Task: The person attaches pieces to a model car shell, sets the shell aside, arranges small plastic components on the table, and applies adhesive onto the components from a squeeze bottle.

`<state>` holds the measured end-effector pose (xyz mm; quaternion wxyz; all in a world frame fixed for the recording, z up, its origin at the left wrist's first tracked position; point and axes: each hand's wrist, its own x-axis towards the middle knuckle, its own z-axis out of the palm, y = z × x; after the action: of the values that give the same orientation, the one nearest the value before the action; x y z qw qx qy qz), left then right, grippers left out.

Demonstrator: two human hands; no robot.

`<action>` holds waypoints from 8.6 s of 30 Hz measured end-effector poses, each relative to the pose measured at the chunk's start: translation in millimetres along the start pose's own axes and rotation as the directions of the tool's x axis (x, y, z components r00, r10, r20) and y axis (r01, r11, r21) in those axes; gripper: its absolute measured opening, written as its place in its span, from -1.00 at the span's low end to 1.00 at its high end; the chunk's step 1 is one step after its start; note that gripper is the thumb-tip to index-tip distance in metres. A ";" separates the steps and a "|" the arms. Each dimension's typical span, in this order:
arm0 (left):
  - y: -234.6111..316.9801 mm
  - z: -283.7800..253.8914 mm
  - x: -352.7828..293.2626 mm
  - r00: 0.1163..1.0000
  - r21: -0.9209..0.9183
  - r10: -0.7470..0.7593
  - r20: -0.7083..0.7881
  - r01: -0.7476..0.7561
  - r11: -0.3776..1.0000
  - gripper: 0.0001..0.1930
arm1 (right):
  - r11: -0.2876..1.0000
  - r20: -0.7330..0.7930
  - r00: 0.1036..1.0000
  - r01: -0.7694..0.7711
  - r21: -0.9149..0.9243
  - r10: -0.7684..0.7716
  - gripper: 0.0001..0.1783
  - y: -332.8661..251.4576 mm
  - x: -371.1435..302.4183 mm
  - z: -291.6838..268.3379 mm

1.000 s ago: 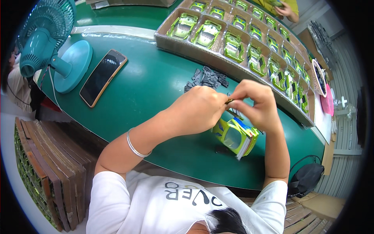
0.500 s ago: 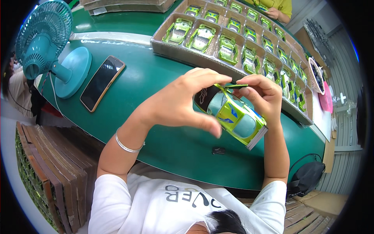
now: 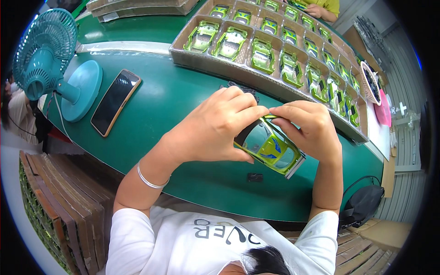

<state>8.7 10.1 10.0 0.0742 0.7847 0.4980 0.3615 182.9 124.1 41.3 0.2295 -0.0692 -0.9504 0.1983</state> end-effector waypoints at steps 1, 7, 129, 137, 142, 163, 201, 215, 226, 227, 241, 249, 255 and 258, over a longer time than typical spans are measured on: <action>0.8 0.7 0.2 1.000 -0.003 0.003 0.002 -0.003 1.000 -0.29 | 0.993 -0.017 0.998 0.060 -0.102 -0.062 -0.82 -2.1 -0.3 1.4; 5.9 4.5 2.0 0.999 0.015 0.041 0.036 -0.041 0.999 -0.28 | 0.978 -0.006 0.997 0.076 -0.196 -0.079 -0.88 -1.2 -5.0 5.3; -33.8 12.5 -17.0 0.832 -0.895 -0.507 0.226 -0.029 -0.446 -0.37 | 0.788 0.298 0.730 -0.556 -0.264 0.615 -0.66 -25.2 -39.8 50.1; -33.5 20.5 -23.9 0.799 -0.921 -0.563 0.212 -0.030 -0.389 -0.48 | 0.737 0.374 0.669 -0.674 -0.060 0.642 -0.77 -11.6 -46.2 54.1; -33.4 18.9 -22.7 0.795 -0.938 -0.583 0.171 -0.050 -0.342 -0.59 | 0.741 0.274 0.737 -0.662 0.113 0.617 -0.83 -5.6 -50.9 54.5; -28.9 16.8 -22.9 0.819 -0.951 -0.541 0.192 0.020 -0.308 -0.55 | 0.802 0.338 0.780 -0.588 0.108 0.527 -0.87 -14.3 -55.2 54.8; 13.3 32.3 -22.9 0.861 -0.798 -0.498 0.107 0.373 0.473 -0.39 | 0.963 -0.357 0.900 -0.269 0.001 0.251 -0.86 -28.1 -12.9 50.5; 18.6 30.0 -25.4 0.919 -0.681 -0.392 0.048 0.317 0.660 -0.34 | 0.952 -0.036 0.960 -0.281 -0.118 0.279 -0.89 -28.1 -12.7 38.3; 13.1 21.7 -23.0 0.921 -0.628 -0.388 -0.023 0.289 0.723 -0.37 | 0.971 -0.170 0.958 -0.214 0.106 0.230 -0.94 -16.1 -11.3 45.8; 14.0 21.1 -23.5 0.920 -0.631 -0.393 -0.017 0.295 0.717 -0.37 | 0.976 -0.194 0.957 -0.203 0.081 0.215 -0.95 -17.0 -11.5 47.7; 5.4 22.2 -20.7 0.902 -0.896 -0.410 0.133 0.287 0.340 -0.41 | 0.947 -0.172 0.932 -0.313 0.067 0.320 -0.87 -16.7 -9.2 51.2; -9.0 28.7 -21.1 0.898 -0.953 -0.423 0.119 0.223 0.205 -0.66 | 0.395 0.105 0.811 -0.388 0.833 0.576 -0.72 -15.3 -12.0 55.1; -4.1 22.8 -22.4 0.895 -0.968 -0.421 0.147 0.217 0.123 -0.69 | 0.356 0.012 0.784 -0.295 0.887 0.620 -0.77 -28.2 -16.5 61.9; -10.7 26.4 -27.0 0.908 -0.965 -0.374 0.190 0.243 0.099 -0.73 | 0.374 0.033 0.810 -0.306 0.875 0.586 -0.73 -26.9 -19.7 64.1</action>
<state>11.4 -0.8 -27.7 0.6052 0.4105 0.3050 0.6100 169.6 73.1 -8.1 0.3032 -0.2323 -0.6273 0.6787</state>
